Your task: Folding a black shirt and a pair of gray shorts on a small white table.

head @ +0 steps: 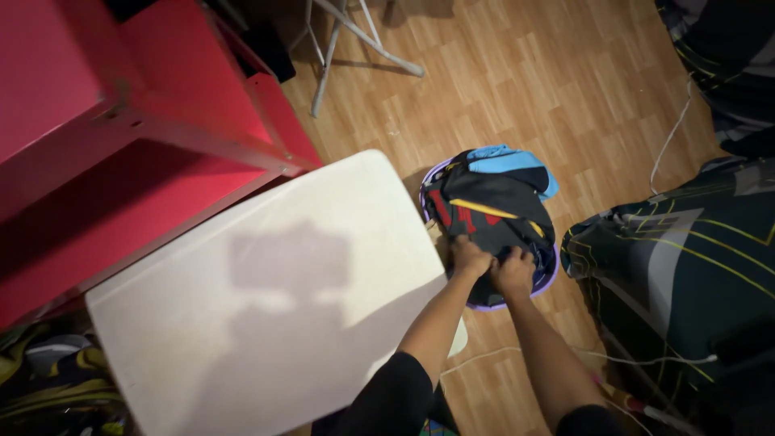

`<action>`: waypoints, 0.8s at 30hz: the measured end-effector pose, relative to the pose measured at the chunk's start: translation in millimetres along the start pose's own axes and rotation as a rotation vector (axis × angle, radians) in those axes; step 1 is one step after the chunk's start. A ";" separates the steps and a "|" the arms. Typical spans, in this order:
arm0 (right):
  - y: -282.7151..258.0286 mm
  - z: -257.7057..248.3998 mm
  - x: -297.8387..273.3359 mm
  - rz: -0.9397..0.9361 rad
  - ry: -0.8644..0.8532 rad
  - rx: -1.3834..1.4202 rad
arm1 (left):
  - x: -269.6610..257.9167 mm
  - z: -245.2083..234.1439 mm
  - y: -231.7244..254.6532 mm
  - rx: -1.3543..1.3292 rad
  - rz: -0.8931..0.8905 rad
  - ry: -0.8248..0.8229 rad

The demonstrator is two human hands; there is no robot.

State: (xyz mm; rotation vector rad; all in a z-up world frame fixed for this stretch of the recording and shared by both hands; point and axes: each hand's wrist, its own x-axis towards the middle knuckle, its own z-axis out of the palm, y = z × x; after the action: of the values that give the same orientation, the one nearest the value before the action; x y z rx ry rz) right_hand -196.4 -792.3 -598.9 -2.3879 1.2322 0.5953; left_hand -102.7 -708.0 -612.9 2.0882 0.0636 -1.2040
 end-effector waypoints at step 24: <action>27.0 -68.0 -14.6 0.203 0.051 0.678 | -15.8 -51.2 15.2 -0.177 -0.157 -0.023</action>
State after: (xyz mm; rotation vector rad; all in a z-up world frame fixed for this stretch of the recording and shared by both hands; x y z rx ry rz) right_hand -213.4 -832.2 -538.2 -1.7346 1.4254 0.1279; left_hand -68.2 -683.9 -576.4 1.9431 0.3176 -1.2659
